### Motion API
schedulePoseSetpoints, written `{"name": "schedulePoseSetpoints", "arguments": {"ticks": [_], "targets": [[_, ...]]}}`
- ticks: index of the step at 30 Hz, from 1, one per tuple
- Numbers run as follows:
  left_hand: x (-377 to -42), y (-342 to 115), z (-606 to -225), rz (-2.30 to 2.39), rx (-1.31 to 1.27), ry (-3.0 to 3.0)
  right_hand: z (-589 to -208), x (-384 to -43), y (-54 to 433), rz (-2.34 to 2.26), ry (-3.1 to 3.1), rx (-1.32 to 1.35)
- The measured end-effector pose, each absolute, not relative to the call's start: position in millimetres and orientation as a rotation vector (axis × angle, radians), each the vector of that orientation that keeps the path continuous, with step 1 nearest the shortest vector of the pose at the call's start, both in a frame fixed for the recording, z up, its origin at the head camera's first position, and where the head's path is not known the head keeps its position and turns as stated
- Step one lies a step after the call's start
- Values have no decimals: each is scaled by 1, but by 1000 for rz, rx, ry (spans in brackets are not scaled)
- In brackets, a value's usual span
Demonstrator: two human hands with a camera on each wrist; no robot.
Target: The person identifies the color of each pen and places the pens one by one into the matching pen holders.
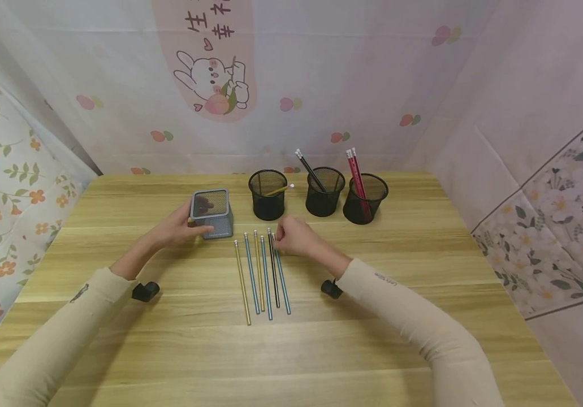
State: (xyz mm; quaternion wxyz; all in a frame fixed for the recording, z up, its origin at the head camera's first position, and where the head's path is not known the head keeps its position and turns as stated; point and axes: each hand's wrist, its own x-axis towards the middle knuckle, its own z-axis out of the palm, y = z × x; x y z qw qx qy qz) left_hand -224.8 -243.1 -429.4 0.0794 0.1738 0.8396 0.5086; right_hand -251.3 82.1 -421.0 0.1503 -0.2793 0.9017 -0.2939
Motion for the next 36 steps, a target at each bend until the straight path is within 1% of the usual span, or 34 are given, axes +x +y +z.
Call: {"name": "schedulePoseSetpoints", "arguments": {"ticks": [12,36], "targets": [[-225,-244,-431,1531,538,2511,-416,-249,76,-736,2531,-722],[-224,-243,-430,1548,522,2492,-415,-249,71,-582,2591,-727]]}}
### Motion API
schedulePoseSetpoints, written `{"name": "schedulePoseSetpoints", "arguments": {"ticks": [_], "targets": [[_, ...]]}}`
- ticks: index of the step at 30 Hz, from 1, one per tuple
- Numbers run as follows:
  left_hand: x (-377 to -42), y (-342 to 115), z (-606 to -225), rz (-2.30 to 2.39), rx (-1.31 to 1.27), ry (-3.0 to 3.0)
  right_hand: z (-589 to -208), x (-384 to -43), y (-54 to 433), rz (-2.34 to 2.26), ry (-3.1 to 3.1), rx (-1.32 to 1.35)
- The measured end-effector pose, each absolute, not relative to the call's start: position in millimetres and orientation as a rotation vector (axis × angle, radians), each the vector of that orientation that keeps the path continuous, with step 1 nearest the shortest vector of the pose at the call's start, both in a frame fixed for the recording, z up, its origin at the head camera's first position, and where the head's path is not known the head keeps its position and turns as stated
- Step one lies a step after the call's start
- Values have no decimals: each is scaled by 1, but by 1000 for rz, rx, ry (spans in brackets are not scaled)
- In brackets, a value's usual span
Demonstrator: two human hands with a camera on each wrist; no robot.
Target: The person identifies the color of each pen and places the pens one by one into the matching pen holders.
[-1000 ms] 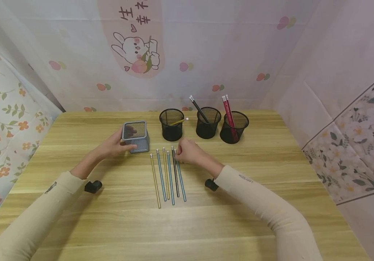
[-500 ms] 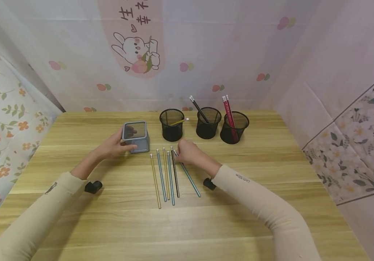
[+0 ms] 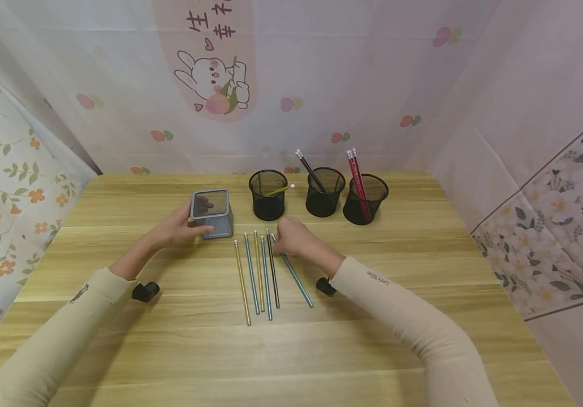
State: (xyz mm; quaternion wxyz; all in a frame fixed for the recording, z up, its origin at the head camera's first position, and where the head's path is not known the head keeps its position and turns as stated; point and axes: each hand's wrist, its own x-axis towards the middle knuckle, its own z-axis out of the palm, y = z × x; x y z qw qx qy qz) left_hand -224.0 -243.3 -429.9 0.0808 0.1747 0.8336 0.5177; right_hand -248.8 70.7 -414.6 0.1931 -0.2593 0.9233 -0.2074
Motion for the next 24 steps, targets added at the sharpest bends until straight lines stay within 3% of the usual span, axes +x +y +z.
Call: {"name": "schedulePoseSetpoints", "arguments": {"ticks": [24], "targets": [[-225,-244,-431,1542,506,2503,-409,-250,82,-612,2508,-666]]}}
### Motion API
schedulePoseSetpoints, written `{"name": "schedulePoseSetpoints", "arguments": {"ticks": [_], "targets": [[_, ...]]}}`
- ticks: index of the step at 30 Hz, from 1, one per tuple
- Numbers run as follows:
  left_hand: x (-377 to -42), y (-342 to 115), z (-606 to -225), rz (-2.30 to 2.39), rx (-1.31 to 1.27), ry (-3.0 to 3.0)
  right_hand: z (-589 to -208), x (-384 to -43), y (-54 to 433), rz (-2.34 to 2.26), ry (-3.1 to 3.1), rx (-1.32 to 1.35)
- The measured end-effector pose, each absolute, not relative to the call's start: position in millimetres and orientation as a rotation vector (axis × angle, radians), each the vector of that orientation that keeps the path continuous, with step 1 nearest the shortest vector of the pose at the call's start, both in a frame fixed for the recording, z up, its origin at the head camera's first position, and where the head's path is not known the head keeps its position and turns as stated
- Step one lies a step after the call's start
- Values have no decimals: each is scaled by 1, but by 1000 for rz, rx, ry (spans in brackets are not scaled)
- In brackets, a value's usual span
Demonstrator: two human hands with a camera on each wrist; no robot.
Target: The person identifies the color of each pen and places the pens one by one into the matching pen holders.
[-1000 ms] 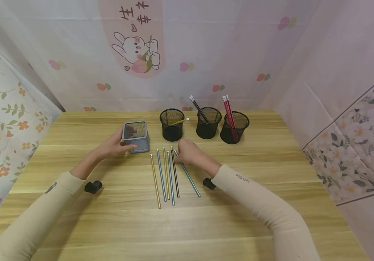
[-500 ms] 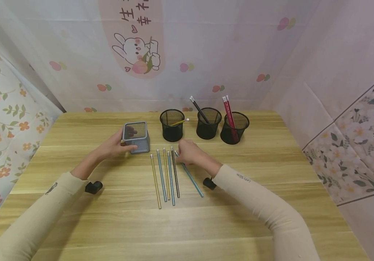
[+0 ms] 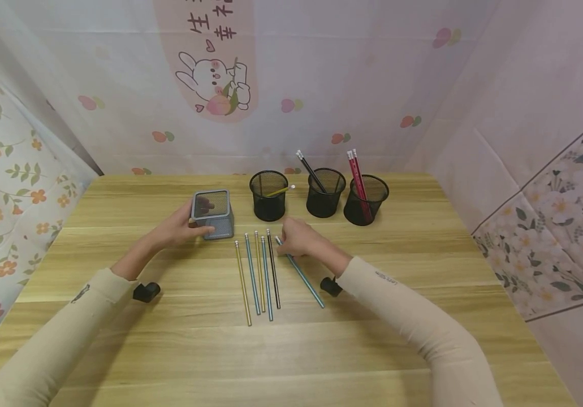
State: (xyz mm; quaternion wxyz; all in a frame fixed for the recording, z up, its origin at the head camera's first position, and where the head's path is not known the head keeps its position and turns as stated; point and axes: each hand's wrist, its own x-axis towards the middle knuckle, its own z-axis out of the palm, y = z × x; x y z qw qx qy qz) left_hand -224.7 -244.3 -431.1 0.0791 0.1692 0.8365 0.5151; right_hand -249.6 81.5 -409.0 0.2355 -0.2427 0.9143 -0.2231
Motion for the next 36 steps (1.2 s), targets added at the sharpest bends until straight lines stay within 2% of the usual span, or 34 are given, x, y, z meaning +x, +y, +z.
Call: {"name": "schedulePoseSetpoints", "arguments": {"ticks": [28,36], "targets": [[-225,-245,-434,1536,530,2505,-409,-252,87,-642,2463,-637],[-226,-245,-434,1533,532,2512,-396,-253,95,-752,2440,-648]]}}
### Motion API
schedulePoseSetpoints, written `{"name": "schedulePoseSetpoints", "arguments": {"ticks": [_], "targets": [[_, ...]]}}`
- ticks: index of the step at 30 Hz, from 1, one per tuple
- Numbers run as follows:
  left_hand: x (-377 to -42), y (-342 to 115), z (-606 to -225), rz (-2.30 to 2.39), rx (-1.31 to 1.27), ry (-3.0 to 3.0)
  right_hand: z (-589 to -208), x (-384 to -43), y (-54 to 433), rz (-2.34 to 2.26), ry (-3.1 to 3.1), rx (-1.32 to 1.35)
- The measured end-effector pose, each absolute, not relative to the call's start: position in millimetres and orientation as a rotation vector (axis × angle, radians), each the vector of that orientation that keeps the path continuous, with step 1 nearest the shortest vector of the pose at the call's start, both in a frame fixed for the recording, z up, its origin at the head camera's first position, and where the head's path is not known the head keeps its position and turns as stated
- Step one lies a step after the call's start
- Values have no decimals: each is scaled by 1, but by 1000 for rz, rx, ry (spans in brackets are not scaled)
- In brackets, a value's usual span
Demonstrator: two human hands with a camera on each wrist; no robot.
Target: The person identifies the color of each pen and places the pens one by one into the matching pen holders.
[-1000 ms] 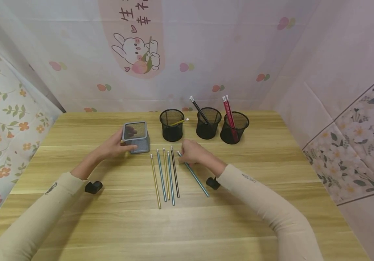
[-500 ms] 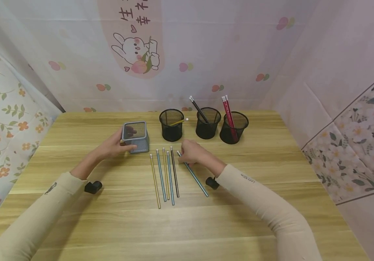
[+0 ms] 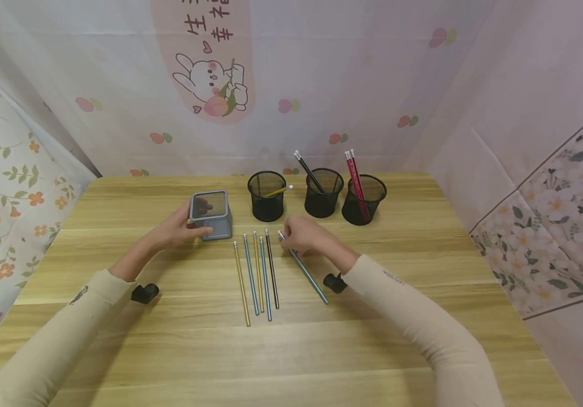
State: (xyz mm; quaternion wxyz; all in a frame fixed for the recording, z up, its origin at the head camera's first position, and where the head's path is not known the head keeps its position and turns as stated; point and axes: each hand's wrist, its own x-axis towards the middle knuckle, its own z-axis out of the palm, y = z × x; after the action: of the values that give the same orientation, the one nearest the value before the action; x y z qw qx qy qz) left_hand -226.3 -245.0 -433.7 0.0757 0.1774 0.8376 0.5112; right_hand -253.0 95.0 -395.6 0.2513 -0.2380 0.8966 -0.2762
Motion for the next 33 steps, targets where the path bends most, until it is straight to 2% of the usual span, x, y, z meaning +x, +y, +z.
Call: {"name": "schedulePoseSetpoints", "arguments": {"ticks": [13,33], "targets": [[-224,-245,-432,1548,541,2494,-369,-258,102,-817,2650,-932],[-226,-245,-434,1547,535,2494,-347,-247,88,-1206,2669,-1117]]}}
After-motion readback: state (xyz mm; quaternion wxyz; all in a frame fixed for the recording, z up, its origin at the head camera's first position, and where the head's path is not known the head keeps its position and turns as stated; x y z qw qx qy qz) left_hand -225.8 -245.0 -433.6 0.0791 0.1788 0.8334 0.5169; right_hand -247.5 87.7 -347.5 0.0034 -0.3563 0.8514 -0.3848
